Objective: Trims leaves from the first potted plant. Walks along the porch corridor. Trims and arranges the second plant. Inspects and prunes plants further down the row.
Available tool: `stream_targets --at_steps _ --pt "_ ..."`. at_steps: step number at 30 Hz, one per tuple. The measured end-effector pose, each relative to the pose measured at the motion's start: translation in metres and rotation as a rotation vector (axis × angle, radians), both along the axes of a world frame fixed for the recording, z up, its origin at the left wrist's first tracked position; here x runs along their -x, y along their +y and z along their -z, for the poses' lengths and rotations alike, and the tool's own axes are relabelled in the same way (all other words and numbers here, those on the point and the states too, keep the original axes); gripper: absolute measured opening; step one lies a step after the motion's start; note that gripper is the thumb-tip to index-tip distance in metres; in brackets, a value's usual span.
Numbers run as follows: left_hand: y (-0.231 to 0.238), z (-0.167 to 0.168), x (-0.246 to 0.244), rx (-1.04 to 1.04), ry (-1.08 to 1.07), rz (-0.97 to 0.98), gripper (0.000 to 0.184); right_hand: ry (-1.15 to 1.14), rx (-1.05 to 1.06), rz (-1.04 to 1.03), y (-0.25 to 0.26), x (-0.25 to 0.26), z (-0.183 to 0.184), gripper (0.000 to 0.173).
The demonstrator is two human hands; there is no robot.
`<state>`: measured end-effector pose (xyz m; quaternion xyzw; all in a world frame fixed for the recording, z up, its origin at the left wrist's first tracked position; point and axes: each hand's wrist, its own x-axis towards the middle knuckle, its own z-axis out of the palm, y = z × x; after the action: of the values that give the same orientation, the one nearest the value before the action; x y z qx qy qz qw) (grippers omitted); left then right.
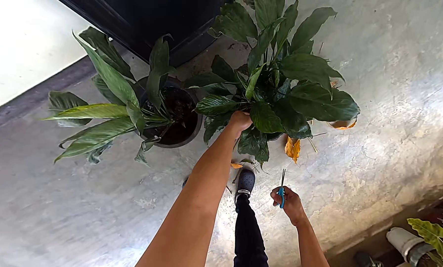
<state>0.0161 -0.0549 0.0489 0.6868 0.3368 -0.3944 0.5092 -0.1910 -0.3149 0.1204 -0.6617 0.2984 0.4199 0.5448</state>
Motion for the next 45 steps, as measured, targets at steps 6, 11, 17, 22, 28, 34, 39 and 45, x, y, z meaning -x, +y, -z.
stream_targets --at_steps 6,11,17,22,28,34,39,45 --pt "0.000 -0.015 -0.002 0.402 0.090 -0.170 0.014 -0.015 -0.002 0.016 -0.006 0.007 0.000 0.017" --pt "-0.015 -0.029 0.026 0.262 0.006 0.079 0.032 -0.018 -0.017 0.008 -0.004 0.005 -0.010 0.020" --pt "-0.091 -0.045 0.110 0.307 -0.112 0.386 0.106 0.024 0.233 0.106 -0.033 0.044 -0.023 0.017" --pt "-0.099 -0.067 0.155 0.283 -0.090 0.432 0.101 0.231 0.464 -0.055 -0.066 0.094 -0.040 0.027" --pt "-0.004 -0.064 0.217 0.029 0.085 0.423 0.070 0.365 0.427 -0.088 -0.067 0.136 -0.055 0.033" --pt "0.113 -0.109 0.292 -0.275 0.302 0.513 0.062 0.325 0.312 -0.153 -0.031 0.131 -0.069 0.044" --pt "0.120 -0.195 0.330 -0.290 0.292 0.305 0.050 0.255 0.177 -0.511 0.004 0.097 -0.111 0.057" --pt "0.021 -0.289 0.309 0.101 0.108 -0.069 0.052 0.096 0.075 -0.831 0.043 0.067 -0.193 0.059"
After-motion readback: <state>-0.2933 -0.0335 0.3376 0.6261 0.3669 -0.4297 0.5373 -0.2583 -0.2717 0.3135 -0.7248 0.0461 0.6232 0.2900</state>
